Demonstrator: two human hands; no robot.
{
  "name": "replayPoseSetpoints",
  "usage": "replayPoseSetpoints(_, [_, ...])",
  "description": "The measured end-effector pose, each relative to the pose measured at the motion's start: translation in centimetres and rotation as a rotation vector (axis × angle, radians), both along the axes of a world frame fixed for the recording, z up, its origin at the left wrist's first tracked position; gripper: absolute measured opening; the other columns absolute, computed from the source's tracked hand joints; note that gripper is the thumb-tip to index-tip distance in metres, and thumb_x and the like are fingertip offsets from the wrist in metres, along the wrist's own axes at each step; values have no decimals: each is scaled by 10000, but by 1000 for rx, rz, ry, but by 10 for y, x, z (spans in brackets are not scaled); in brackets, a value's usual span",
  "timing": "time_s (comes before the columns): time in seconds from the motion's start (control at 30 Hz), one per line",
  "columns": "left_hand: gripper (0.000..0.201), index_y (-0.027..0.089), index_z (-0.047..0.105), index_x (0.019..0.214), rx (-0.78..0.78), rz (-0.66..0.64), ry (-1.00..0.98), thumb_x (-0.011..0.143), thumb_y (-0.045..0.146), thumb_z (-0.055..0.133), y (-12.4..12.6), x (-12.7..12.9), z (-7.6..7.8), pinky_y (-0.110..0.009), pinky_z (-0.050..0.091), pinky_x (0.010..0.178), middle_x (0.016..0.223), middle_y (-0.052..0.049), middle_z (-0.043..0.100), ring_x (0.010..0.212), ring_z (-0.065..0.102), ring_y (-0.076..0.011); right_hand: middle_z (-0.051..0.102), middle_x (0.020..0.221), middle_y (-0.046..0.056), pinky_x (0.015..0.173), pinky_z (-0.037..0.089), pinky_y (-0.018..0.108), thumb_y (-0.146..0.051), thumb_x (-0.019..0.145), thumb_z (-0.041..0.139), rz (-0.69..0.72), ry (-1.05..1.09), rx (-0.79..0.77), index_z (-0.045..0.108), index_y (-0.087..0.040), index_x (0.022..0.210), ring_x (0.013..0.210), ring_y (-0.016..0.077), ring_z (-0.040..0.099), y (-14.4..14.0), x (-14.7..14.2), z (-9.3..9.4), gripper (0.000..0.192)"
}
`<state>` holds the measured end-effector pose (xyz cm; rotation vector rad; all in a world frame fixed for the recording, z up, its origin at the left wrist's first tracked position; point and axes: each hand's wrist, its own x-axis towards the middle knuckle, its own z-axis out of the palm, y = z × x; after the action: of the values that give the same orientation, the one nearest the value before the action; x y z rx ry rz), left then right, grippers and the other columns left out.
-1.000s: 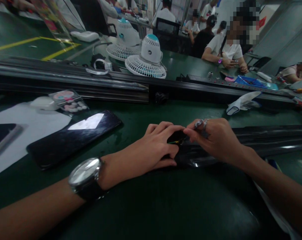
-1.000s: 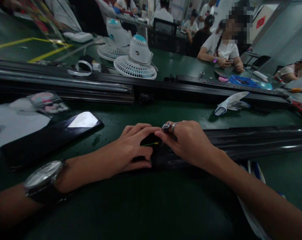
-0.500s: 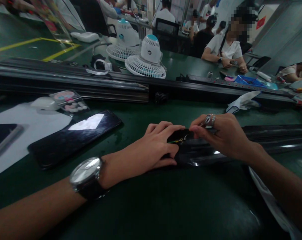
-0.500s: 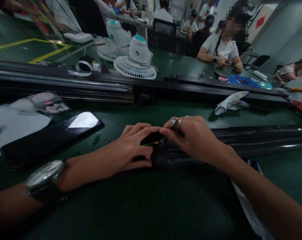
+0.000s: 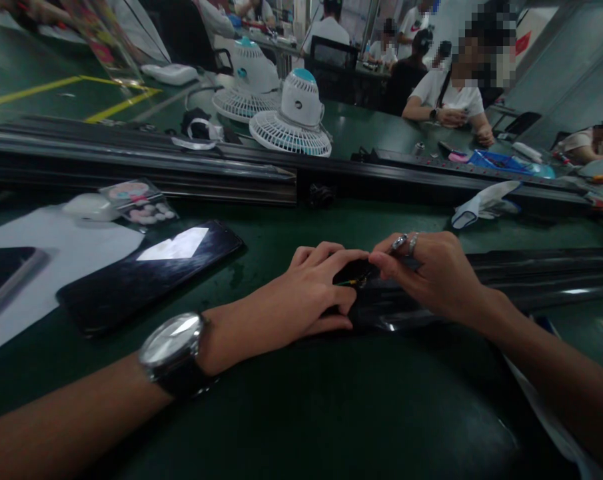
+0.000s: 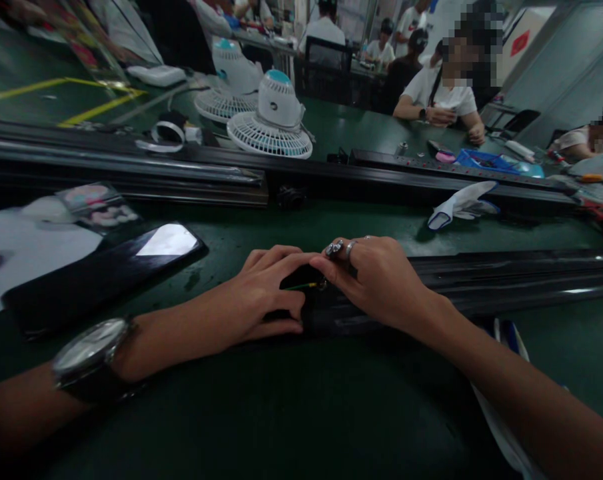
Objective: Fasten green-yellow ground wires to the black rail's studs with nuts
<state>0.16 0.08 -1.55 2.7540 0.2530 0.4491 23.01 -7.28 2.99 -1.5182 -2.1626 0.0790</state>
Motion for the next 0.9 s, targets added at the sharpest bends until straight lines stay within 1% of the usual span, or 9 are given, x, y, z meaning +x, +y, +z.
replayPoseSetpoints(0.1, [120,265,720,967,0,2,23,944,374,677,0,0,1,-566,315,1099,1594,-40,377,1418,359,-339,710,657,34,596,403,290,-408,1039,503,8,-36,3,710,-165,795,596,165,654,0,0,-2,402])
replayPoseSetpoints(0.17, [114,267,718,962,-4,-1,27,949,371,671,0,0,2,-565,312,1100,1588,-39,385,1417,362,-337,724,705,53,632,420,306,-376,1050,480,55,-92,14,708,-156,815,644,180,664,1,2,-2,394])
replayPoseSetpoints(0.3, [99,258,711,943,-8,-3,22,945,352,678,0,0,3,-560,321,1083,1587,-45,392,1419,362,-341,743,866,88,751,443,355,-266,1043,470,318,-253,48,708,-151,958,785,211,659,0,12,5,277])
replayPoseSetpoints(0.37, [104,255,710,937,-9,-3,18,946,354,679,0,0,3,-552,325,1076,1593,-44,388,1420,358,-342,738,888,79,769,450,350,-257,1035,495,380,-229,74,697,-164,1012,799,204,651,-1,17,10,224])
replayPoseSetpoints(0.4, [109,256,711,935,-10,-4,15,948,358,676,0,-1,3,-549,325,1075,1592,-41,389,1418,359,-341,736,880,67,758,454,336,-266,1033,510,367,-185,86,693,-171,1018,787,193,651,-2,18,12,206])
replayPoseSetpoints(0.47, [113,261,717,943,-19,-3,11,952,364,671,0,-1,4,-544,322,1079,1589,-34,393,1409,369,-338,728,818,33,701,451,296,-283,1031,535,288,-84,87,692,-183,994,724,163,652,-2,19,15,190])
replayPoseSetpoints(0.6, [105,255,724,937,-37,-3,19,947,350,678,-1,-1,6,-546,316,1088,1590,-35,382,1407,369,-346,712,705,-20,590,414,245,-290,1024,565,158,50,47,704,-184,906,595,113,636,-1,13,12,211])
replayPoseSetpoints(0.77, [147,255,720,941,-2,-9,19,959,385,656,0,-1,3,-569,304,1084,1587,-50,376,1399,372,-347,732,674,-17,564,404,232,-307,1011,592,57,110,36,716,-174,782,558,104,641,0,4,6,292])
replayPoseSetpoints(0.9, [141,256,715,949,13,-7,21,951,388,666,1,0,-1,-567,306,1085,1594,-56,363,1414,355,-344,727,622,-11,524,374,250,-335,986,628,-41,81,35,724,-169,710,493,109,609,1,0,4,336])
